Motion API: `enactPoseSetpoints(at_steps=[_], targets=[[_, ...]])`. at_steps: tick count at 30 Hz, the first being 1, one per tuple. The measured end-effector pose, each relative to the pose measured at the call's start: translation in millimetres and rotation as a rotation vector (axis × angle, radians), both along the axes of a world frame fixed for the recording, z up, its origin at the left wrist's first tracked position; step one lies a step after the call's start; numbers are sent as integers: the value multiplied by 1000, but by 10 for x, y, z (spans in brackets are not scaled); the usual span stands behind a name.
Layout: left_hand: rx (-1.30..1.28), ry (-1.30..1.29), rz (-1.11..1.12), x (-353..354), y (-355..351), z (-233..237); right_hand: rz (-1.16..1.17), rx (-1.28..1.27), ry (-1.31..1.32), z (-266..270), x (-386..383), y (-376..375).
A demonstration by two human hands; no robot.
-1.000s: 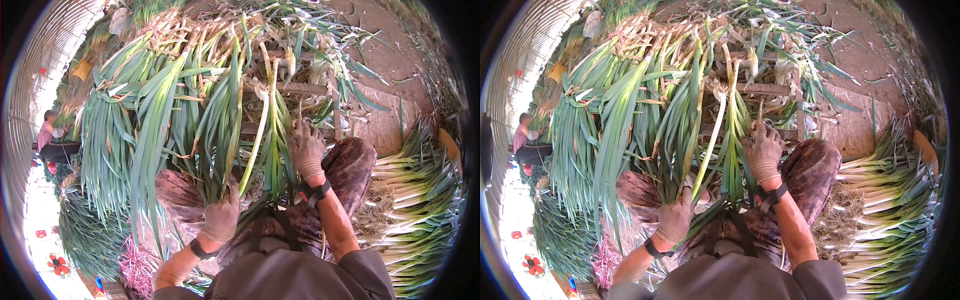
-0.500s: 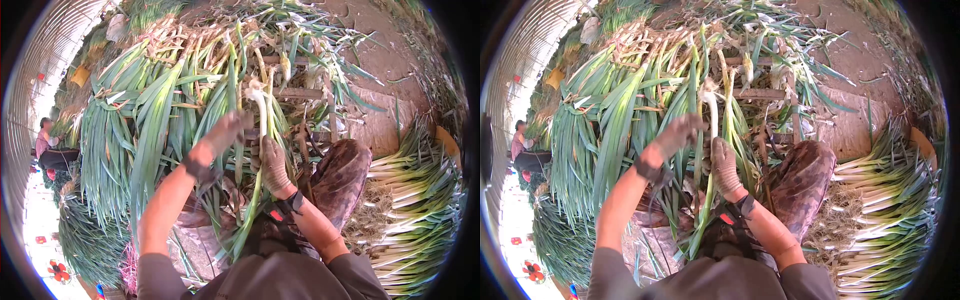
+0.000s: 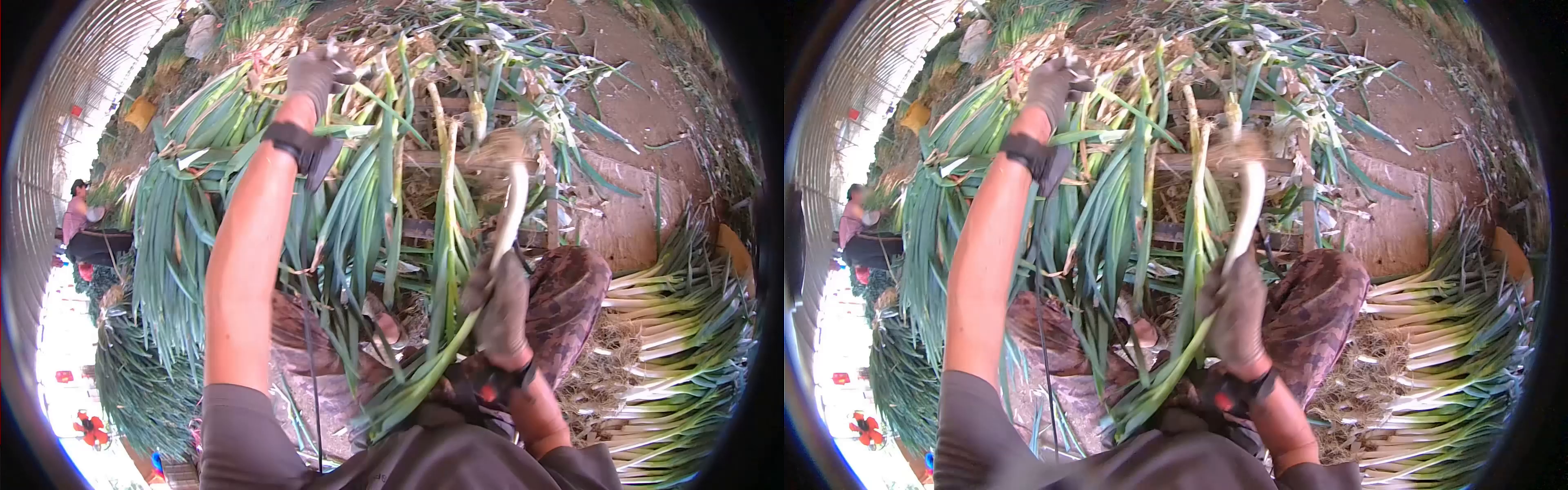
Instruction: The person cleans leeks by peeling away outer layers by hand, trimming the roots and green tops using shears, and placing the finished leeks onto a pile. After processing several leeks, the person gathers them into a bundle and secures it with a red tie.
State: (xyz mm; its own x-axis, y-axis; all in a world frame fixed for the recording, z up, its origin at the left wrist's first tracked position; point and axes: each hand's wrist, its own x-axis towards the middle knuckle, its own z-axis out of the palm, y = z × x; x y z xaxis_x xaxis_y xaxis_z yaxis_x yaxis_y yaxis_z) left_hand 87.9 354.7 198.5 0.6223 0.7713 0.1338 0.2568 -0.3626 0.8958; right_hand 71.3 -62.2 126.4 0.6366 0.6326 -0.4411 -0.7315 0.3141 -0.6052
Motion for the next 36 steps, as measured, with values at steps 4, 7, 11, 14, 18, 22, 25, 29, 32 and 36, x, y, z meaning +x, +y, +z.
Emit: enactPoseSetpoints(at_steps=[4, 7, 11, 14, 18, 22, 25, 29, 32, 36], targets=[[64, 513, -402, -580, -1224, -242, -152, 103, -68, -448, 486, 212], [-57, 571, -656, -1111, -2149, -668, -133, 158, -147, -401, 585, 361], [-359, 436, -711, -1519, -2910, -703, -22, 214, -147, -88, 402, 604], [-412, 296, -403, -1938, -2902, -390, 109, 92, -593, 89, 265, 683], [-229, 45, 370, -3078, -2677, 647, 161, -615, -1544, -303, 520, 615], [260, -111, 858, -5285, -2657, 1666, 474, -1214, -1562, -1168, 885, 256], [402, 406, 1219, -7978, -2831, 1917, 720, -1167, -1402, -1244, 897, 180], [572, 1642, 1796, -8987, -3729, 1568, 730, -1350, -1487, -1173, 797, 181], [1200, 1371, 1675, -7717, -3605, 990, 694, -1235, -1473, -1239, 733, 52], [810, 602, 881, -4715, -3317, 161, 663, -1281, -1382, -1062, 618, -65]])
